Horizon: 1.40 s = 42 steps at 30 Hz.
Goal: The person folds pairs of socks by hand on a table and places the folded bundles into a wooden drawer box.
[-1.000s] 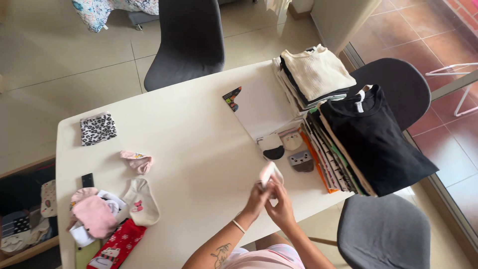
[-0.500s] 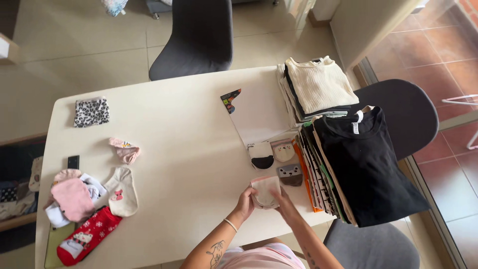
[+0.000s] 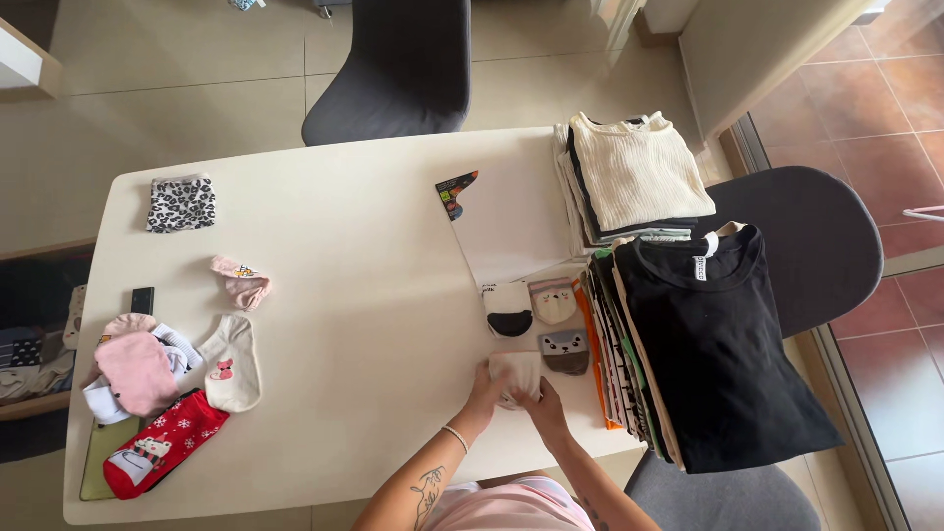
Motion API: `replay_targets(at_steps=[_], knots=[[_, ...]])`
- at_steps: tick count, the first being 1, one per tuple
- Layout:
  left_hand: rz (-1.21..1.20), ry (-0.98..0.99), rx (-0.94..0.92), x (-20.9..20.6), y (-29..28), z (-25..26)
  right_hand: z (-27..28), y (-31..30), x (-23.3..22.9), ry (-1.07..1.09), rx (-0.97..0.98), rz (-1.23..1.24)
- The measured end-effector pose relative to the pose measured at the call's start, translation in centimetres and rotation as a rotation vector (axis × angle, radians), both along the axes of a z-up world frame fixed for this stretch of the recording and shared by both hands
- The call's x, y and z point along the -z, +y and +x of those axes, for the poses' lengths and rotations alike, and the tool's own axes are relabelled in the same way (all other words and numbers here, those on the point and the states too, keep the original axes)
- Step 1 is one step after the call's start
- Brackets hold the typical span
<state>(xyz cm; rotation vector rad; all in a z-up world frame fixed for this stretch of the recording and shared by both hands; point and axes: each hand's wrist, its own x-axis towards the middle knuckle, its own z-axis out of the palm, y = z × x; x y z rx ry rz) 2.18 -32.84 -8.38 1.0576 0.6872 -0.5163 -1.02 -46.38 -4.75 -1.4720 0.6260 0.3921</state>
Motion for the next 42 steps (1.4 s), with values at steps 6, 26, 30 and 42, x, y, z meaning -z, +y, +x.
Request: replay_targets(at_steps=[6, 26, 30, 42], knots=[[0.096, -0.493, 0.225, 0.1, -0.4, -0.6, 1.0, -0.4, 1.1, -0.01, 0.115, -0.107], [1.316, -0.956, 0.861, 3.6, 1.3, -1.3, 0.8, -1.1, 5.3, -0.727, -0.752, -1.528], [1.558, -1.081, 0.8, 4.6, 1.4, -1.2, 0.4, -1.5, 5.5, -0.757, -0.645, -1.734], [1.59, -0.997, 0.75, 4.6, 0.9, -1.3, 0.3, -1.3, 5.1, -0.747, -0.572, -1.746]])
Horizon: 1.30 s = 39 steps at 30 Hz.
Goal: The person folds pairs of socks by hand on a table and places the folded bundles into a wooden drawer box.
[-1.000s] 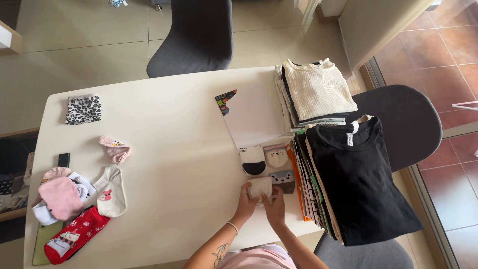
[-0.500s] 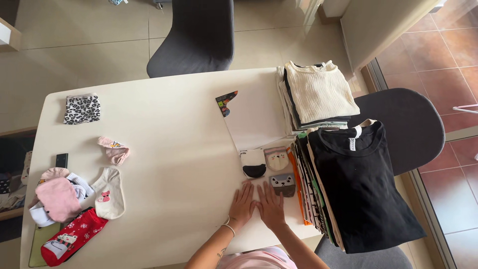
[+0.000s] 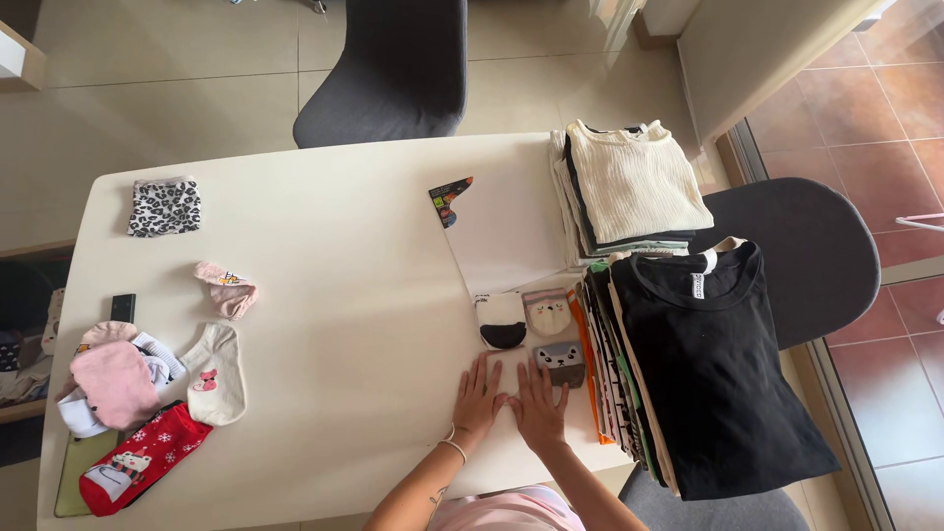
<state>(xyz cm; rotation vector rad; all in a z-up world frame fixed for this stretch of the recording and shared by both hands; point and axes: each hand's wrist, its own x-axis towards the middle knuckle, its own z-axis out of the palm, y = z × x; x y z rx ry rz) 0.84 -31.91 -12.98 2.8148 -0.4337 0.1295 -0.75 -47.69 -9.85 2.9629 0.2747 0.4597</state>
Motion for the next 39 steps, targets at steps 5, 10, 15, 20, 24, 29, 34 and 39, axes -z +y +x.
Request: replay_targets(at_steps=[5, 10, 15, 20, 24, 29, 34, 39], knots=[[-0.21, 0.204, -0.02, -0.7, 0.1, 0.0, -0.2, -0.1, 0.2, 0.013, 0.024, 0.022], [-0.428, 0.337, -0.054, -2.6, 0.3, -0.6, -0.1, -0.7, 1.0, 0.155, 0.032, 0.051], [-0.47, 0.286, -0.047, -3.6, 0.2, -1.6, 3.0, -1.5, -1.3, 0.178, 0.022, 0.262], [-0.473, 0.144, -0.046, -3.3, 0.1, -2.6, 9.5, -2.2, -6.2, 0.116, 0.155, 0.826], [-0.478, 0.101, -0.064, -3.6, 0.3, -3.1, 13.4, -3.2, -5.6, 0.301, 0.523, 1.081], [-0.449, 0.08, -0.076, -3.4, 0.7, -2.8, 16.1, -3.3, -2.9, 0.311, 0.573, 0.897], [-0.479, 0.002, -0.071, -3.1, 0.8, -2.8, 17.1, -3.4, -1.5, 0.39, 0.641, 0.796], [-0.473, 0.019, -0.191, -3.2, 0.4, -2.0, 16.7, -3.6, -4.0, 0.414, 0.58, 0.997]])
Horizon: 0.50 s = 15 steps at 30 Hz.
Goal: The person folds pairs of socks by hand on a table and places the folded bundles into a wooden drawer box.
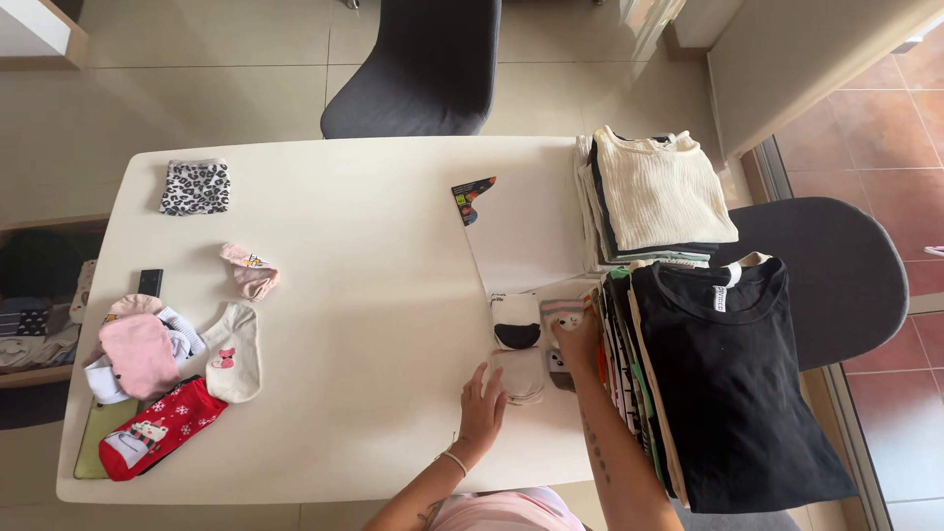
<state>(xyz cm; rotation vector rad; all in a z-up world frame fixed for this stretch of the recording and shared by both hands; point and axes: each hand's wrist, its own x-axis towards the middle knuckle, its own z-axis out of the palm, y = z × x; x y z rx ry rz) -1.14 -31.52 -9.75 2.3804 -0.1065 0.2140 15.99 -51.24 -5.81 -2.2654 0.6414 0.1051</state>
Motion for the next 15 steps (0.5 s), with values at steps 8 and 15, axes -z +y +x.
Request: replay_targets(at_steps=[8, 15], knots=[[-0.519, 0.124, 0.051, -6.2, -1.0, 3.8, -6.2, 1.9, -8.8, 0.062, 0.158, 0.382], [-0.863, 0.417, 0.168, -7.8, -1.2, 3.1, -11.1, 2.6, -5.5, 0.23, 0.068, 0.73]])
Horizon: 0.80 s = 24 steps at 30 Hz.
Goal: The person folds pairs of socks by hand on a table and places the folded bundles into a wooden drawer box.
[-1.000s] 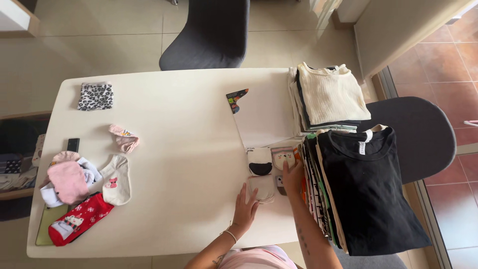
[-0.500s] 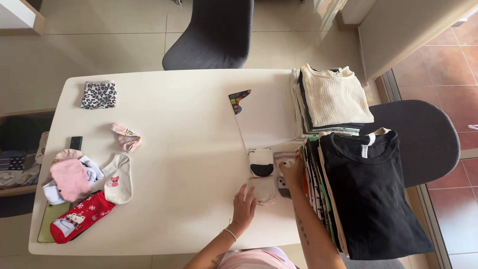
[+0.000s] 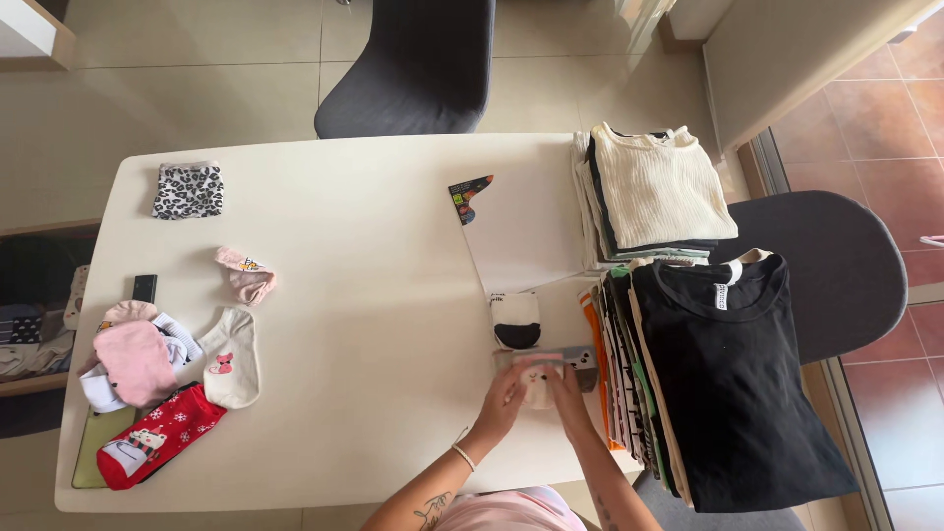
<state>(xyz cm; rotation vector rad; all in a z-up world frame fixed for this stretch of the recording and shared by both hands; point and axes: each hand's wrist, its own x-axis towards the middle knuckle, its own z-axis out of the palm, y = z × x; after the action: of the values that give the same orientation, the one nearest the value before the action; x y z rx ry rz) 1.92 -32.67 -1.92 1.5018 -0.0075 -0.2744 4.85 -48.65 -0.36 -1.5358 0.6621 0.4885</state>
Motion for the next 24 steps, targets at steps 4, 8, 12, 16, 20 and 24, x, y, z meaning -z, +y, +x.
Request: replay_targets(at_steps=[4, 8, 12, 16, 20, 24], knots=[[0.065, 0.15, -0.098, 1.8, -0.3, -0.7, 0.0, 0.4, 1.4, 0.055, -0.168, -0.195], [0.023, 0.236, -0.157, 4.5, -0.3, -0.8, -0.1, 0.9, 3.2, -0.136, -0.269, -0.332], [0.181, 0.177, -0.097, 6.9, 0.3, -0.2, -0.6, 2.1, 4.2, -0.315, -0.233, -0.467], [0.147, 0.09, -0.052, 7.0, 0.5, 0.2, -1.2, 2.4, 6.2, -0.356, -0.237, -0.605], [0.169, 0.103, -0.024, 5.4, 0.6, 0.5, -1.4, 2.4, 5.5, -0.352, -0.166, -0.61], [0.28, -0.02, -0.02, 6.7, 0.8, 0.7, -1.4, 2.3, 6.3, -0.393, -0.174, -0.661]])
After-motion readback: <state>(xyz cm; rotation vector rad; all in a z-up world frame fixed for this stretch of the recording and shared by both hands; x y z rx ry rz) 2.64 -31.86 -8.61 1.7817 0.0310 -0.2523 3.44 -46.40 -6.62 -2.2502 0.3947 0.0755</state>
